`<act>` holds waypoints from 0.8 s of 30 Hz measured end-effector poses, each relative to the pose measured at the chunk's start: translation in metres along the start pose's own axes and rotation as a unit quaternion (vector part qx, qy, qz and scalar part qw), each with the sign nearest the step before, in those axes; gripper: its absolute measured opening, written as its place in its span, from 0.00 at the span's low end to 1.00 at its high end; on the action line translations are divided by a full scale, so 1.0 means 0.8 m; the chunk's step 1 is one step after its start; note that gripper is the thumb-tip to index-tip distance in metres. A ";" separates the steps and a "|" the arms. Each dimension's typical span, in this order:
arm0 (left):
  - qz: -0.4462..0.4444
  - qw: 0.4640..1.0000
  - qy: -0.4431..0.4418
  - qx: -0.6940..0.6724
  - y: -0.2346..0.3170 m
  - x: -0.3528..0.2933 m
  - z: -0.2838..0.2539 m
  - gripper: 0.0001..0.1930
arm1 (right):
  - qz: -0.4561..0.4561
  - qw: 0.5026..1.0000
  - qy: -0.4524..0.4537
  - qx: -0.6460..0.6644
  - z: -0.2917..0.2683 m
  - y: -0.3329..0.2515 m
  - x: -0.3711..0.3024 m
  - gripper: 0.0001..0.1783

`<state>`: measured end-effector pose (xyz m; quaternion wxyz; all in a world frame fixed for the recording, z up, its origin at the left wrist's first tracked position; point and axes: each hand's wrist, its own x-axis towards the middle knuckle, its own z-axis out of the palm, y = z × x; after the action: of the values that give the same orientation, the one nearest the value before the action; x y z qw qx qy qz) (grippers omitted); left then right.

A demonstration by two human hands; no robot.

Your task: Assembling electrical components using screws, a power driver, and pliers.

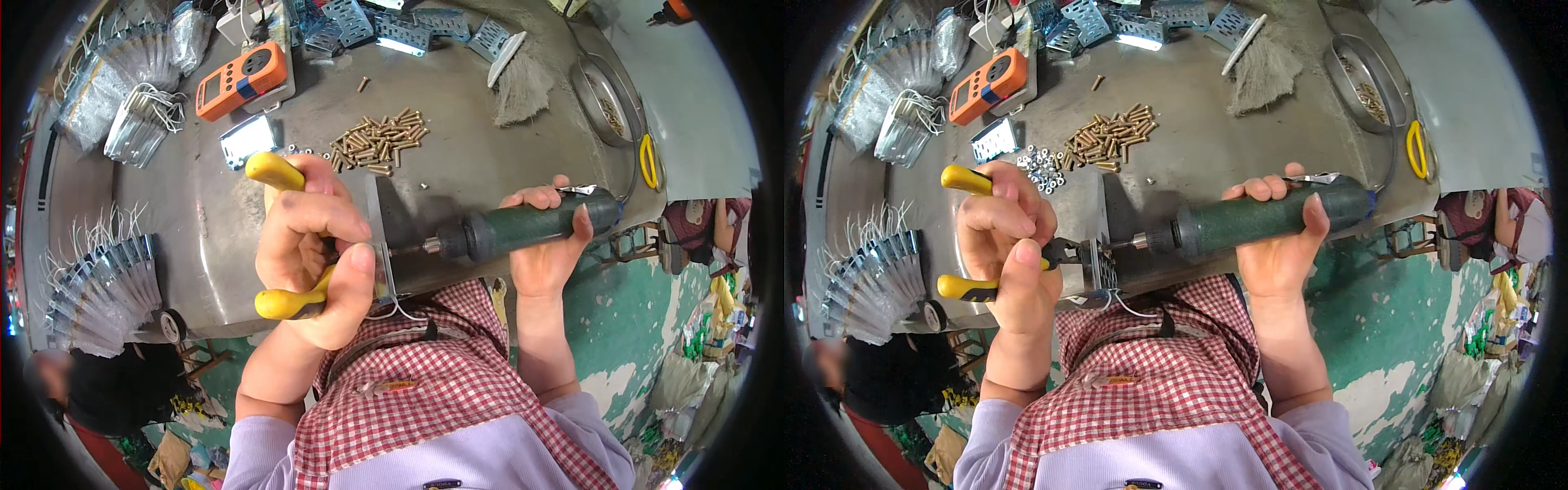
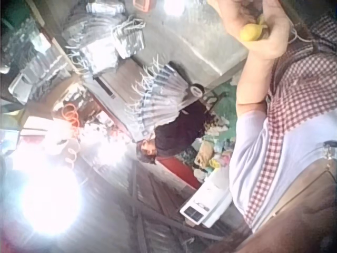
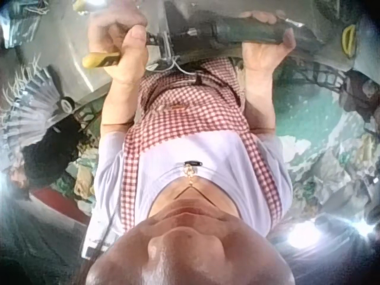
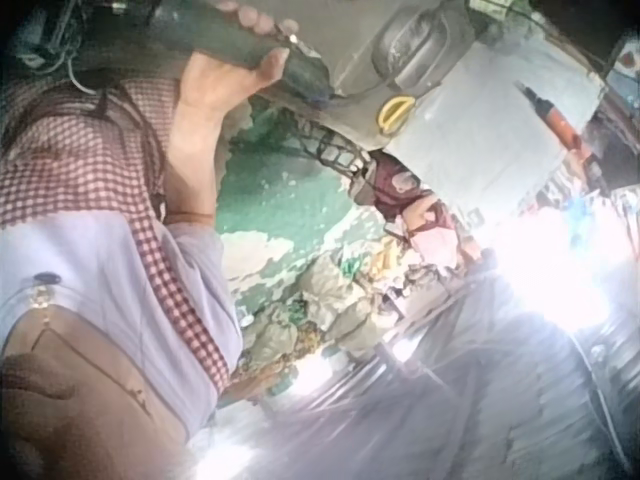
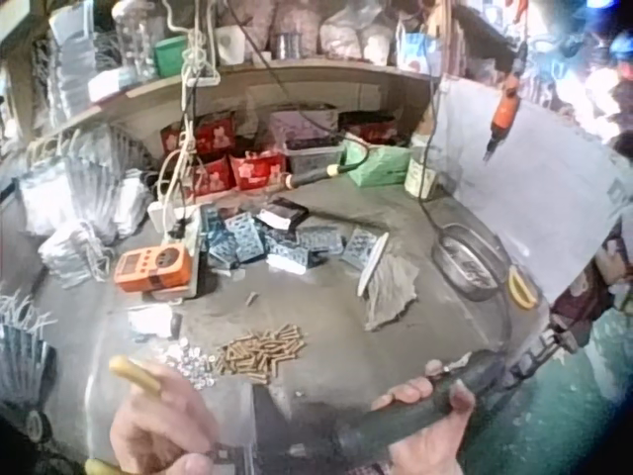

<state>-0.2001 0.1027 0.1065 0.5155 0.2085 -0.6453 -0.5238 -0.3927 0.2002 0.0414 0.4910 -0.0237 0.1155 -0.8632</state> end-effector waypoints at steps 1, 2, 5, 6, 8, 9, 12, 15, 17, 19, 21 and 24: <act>0.000 1.000 0.000 -0.003 -0.002 0.000 0.001 0.10 | -0.002 1.000 0.000 -0.003 -0.002 0.000 0.000 0.20; 0.007 1.000 -0.004 -0.003 -0.004 0.001 0.001 0.10 | 0.002 1.000 0.003 0.010 -0.006 0.000 0.000 0.20; 0.011 1.000 -0.010 -0.006 -0.005 0.003 0.002 0.10 | 0.004 1.000 0.006 0.022 -0.013 0.002 0.003 0.20; 0.006 1.000 -0.012 -0.010 -0.004 0.004 0.003 0.09 | 0.004 1.000 0.006 0.022 -0.013 0.003 0.004 0.20; -0.016 1.000 -0.004 -0.004 -0.003 0.005 0.008 0.11 | 0.002 1.000 -0.004 0.031 -0.012 0.004 0.005 0.20; -0.038 0.999 0.003 0.003 -0.003 0.006 0.011 0.13 | 0.001 0.999 -0.015 0.041 -0.011 0.003 0.006 0.20; -0.047 0.999 0.002 -0.017 -0.007 0.008 0.013 0.13 | -0.007 0.997 -0.059 0.042 -0.014 0.001 0.011 0.20; -0.043 0.999 0.000 -0.020 -0.006 0.009 0.016 0.13 | -0.001 0.997 -0.065 0.047 -0.017 0.004 0.017 0.21; -0.033 0.999 0.001 -0.027 -0.008 0.012 0.016 0.12 | 0.000 0.995 -0.082 0.051 -0.018 0.003 0.018 0.21; -0.022 0.999 0.006 -0.031 -0.007 0.013 0.014 0.12 | 0.005 0.993 -0.100 0.056 -0.016 0.004 0.018 0.21; -0.011 0.999 -0.017 -0.025 -0.007 0.012 0.014 0.13 | 0.001 0.997 -0.064 0.036 -0.014 0.002 0.020 0.21; -0.025 0.999 0.005 -0.046 -0.005 0.011 0.009 0.18 | 0.014 0.999 -0.012 0.050 -0.018 0.003 0.009 0.22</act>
<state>-0.2107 0.0971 0.1074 0.5145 0.2033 -0.6126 -0.5645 -0.3965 0.1951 0.0265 0.5048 -0.0081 0.0665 -0.8606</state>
